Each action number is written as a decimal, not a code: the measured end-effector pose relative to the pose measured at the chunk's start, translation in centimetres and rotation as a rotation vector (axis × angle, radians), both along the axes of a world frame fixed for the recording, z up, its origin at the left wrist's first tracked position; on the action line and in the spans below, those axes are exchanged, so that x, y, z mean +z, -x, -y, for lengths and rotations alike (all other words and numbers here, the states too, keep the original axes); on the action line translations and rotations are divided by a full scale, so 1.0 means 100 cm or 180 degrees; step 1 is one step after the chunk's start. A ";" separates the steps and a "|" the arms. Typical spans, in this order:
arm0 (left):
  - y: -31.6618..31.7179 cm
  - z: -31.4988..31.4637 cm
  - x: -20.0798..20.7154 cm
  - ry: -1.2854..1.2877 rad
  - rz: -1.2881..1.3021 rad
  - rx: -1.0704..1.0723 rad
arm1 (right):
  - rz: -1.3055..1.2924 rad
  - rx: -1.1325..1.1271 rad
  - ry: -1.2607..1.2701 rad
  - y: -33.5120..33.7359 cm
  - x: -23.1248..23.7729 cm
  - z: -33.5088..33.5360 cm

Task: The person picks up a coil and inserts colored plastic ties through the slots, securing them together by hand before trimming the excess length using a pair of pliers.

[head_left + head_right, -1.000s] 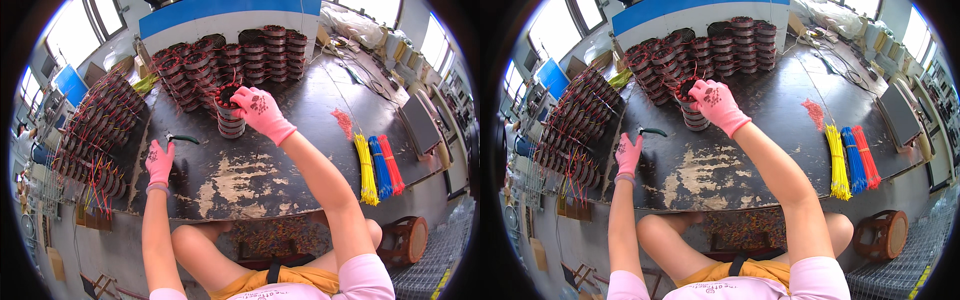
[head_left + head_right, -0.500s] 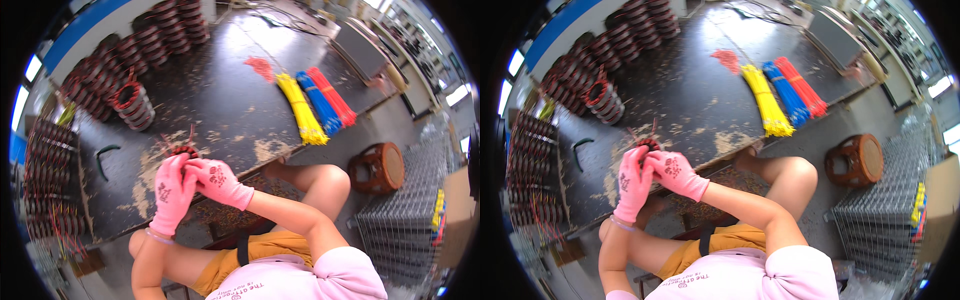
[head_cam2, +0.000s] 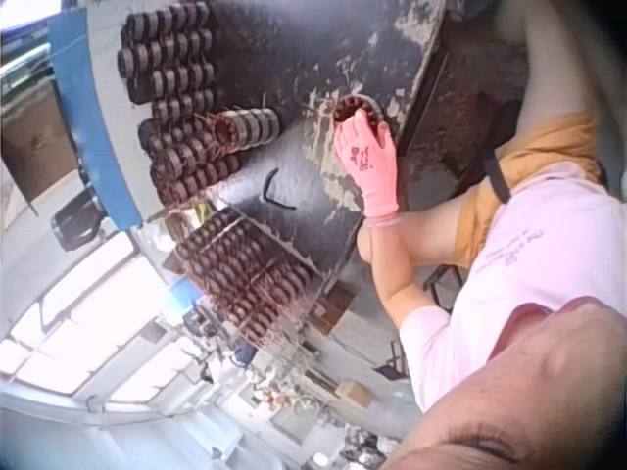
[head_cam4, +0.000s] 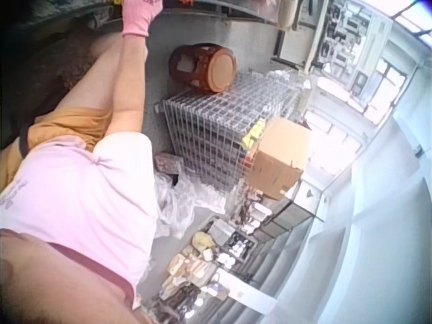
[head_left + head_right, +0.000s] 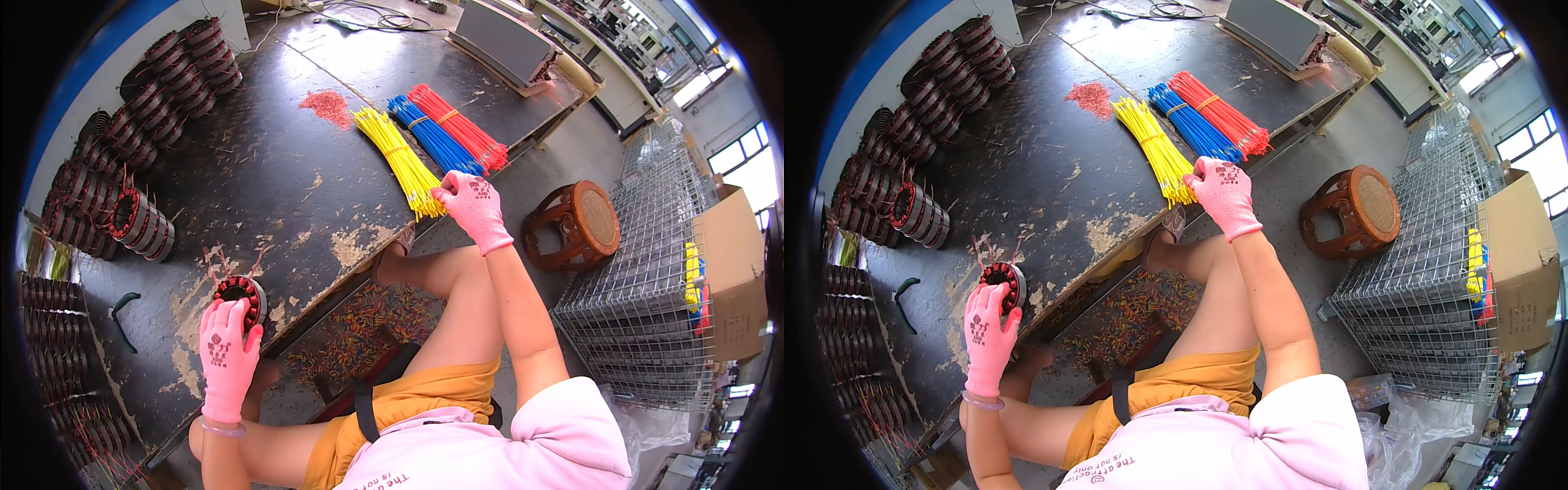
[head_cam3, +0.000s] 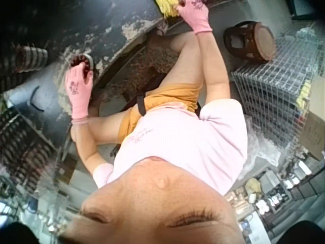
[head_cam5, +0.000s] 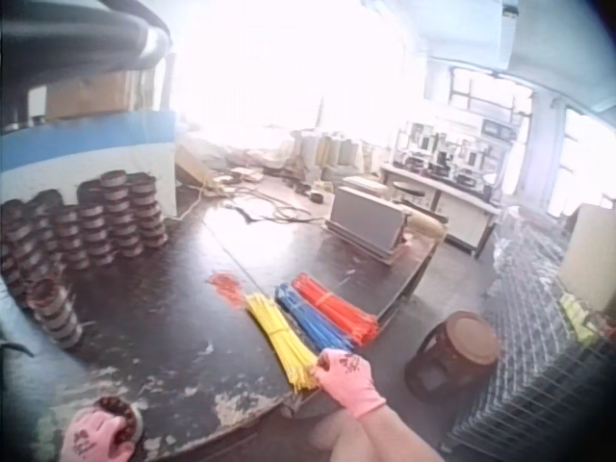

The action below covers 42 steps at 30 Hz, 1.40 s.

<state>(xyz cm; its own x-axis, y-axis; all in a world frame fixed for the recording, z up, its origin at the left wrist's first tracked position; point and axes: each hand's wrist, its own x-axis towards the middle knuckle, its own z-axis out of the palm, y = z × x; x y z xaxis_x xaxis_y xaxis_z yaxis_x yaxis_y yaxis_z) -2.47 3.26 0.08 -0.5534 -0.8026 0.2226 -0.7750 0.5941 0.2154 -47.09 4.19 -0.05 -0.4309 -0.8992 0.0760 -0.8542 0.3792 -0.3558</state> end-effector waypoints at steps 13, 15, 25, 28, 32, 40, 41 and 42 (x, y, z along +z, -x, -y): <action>0.010 -0.003 -0.008 0.0369 0.0273 0.0127 | 0.0172 -0.0126 -0.0128 0.008 0.013 -0.011; 0.008 -0.003 -0.008 0.0405 0.0258 0.0079 | 0.0325 -0.0204 -0.0190 0.009 0.014 -0.014; 0.007 -0.002 -0.009 0.0350 0.0232 0.0063 | -0.0691 0.0019 -0.0327 0.006 0.020 -0.002; 0.011 -0.002 -0.012 0.0449 0.0180 0.0107 | -0.0401 -0.0010 -0.0314 0.010 0.031 -0.007; 0.016 -0.003 -0.020 0.0647 0.0117 0.0149 | 0.0194 -0.0225 -0.0025 0.006 0.062 -0.043; -0.017 -0.019 0.031 0.0003 0.0112 -0.0137 | 0.2046 0.0444 0.1283 -0.095 0.107 -0.076; -0.008 -0.020 0.050 0.0259 -0.0217 -0.0055 | 0.2552 0.0663 0.1337 -0.116 0.100 -0.069; -0.002 -0.022 0.068 0.0877 -0.0427 -0.0007 | 0.2533 0.1039 0.1149 -0.137 0.092 -0.058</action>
<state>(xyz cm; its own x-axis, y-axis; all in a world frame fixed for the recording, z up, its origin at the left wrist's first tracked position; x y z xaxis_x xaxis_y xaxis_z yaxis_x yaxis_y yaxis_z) -2.30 5.50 6.85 -0.5062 -0.7006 0.5029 -0.7491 0.6461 0.1461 -33.34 10.02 9.13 -0.2064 -0.9644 0.1655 -0.3532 -0.0844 -0.9317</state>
